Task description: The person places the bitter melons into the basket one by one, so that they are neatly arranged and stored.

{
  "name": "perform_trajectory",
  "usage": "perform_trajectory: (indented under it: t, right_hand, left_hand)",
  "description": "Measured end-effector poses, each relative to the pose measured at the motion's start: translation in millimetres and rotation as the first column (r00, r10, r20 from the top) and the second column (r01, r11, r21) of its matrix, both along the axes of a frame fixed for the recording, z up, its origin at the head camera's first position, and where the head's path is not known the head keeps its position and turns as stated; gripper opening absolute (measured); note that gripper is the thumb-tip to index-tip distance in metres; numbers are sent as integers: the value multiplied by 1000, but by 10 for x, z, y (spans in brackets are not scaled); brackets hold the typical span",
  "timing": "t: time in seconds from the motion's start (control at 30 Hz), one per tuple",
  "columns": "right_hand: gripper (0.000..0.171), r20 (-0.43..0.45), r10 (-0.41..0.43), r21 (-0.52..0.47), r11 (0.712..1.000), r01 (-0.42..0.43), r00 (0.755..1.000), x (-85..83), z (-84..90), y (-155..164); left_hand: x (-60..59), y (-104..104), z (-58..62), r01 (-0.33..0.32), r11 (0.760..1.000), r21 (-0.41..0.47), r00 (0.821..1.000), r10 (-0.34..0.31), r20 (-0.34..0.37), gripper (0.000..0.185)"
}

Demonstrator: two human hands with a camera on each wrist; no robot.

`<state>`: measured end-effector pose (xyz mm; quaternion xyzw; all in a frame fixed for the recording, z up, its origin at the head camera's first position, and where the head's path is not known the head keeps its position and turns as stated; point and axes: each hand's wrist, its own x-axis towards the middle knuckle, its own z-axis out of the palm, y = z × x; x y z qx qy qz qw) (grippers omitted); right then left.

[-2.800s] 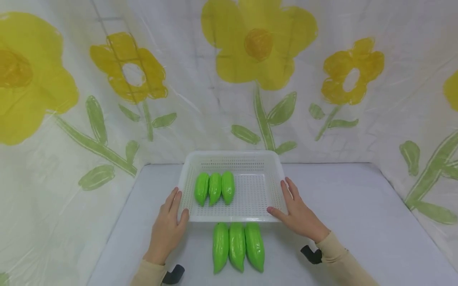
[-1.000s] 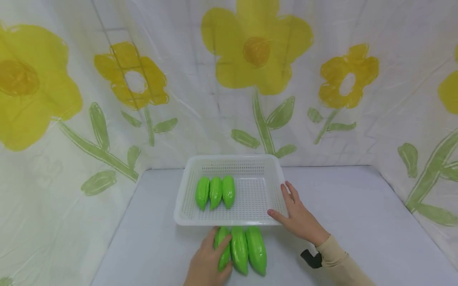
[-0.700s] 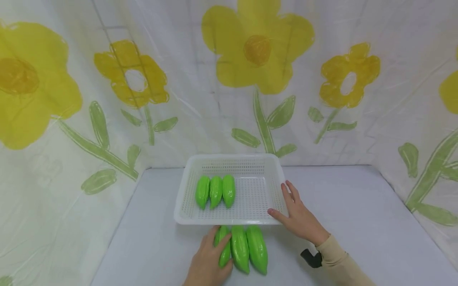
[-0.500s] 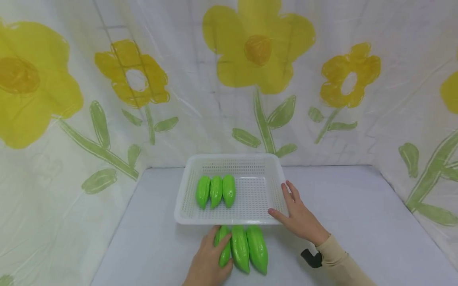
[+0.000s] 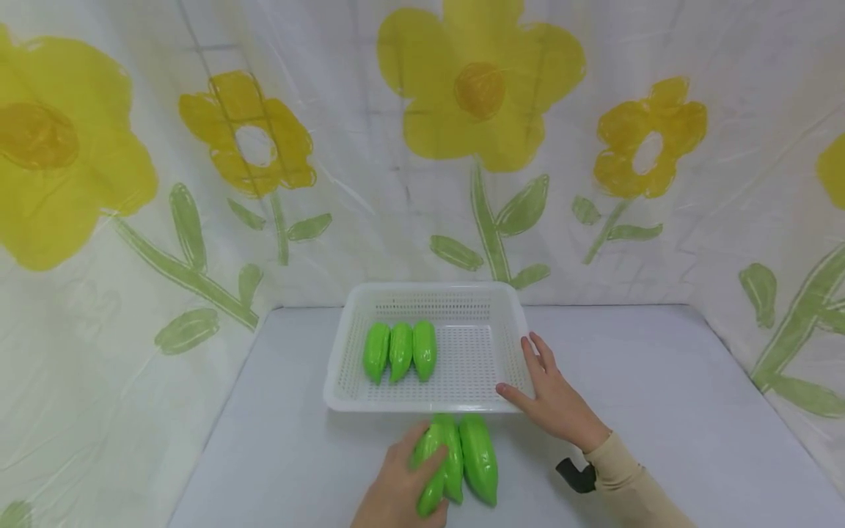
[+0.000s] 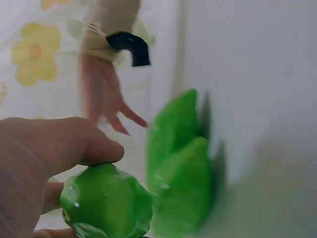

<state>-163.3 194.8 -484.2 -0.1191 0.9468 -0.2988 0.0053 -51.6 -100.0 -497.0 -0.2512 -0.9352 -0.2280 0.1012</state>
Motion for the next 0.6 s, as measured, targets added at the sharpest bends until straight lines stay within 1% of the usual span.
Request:
perform_trajectory:
  t: [0.07,0.13,0.23,0.3,0.4,0.47,0.53,0.6]
  right_hand:
    - [103,-1,1,-1,1000,-1,1000,0,1,3]
    - [103,-2,1,-1,1000,-1,1000,1,3,6]
    - [103,-5,0,-4,1000,0,1000,4,9,9]
    - [103,-4,0,-7,1000,0,1000,5,11,10]
    - [103,-1,0,-12,1000,0,1000,8,11,8]
    - [103,2,1,-15,1000,-1,1000,10,8,7]
    - [103,2,3,-16,1000,-3,1000,11,4,5]
    - [103,0,4,-18,1000,-4,1000,11,2,3]
  left_hand:
    - [30,24,76,19,1000,-13,999,-19,-32,72]
    - [41,38,166,32,999,-13,996,-33,-81,73]
    - [-3,27,326,37,999,-5,989,-38,-141,77]
    - [-64,-1,443,34,999,10,986,-32,-162,78]
    - [-185,-49,579,25,999,38,980,-17,-201,74]
    - [-267,-75,646,19,998,59,976,-6,-218,71]
    - [-342,-94,693,10,997,73,976,6,-217,70]
    - [-415,-105,735,0,997,83,979,17,-202,71]
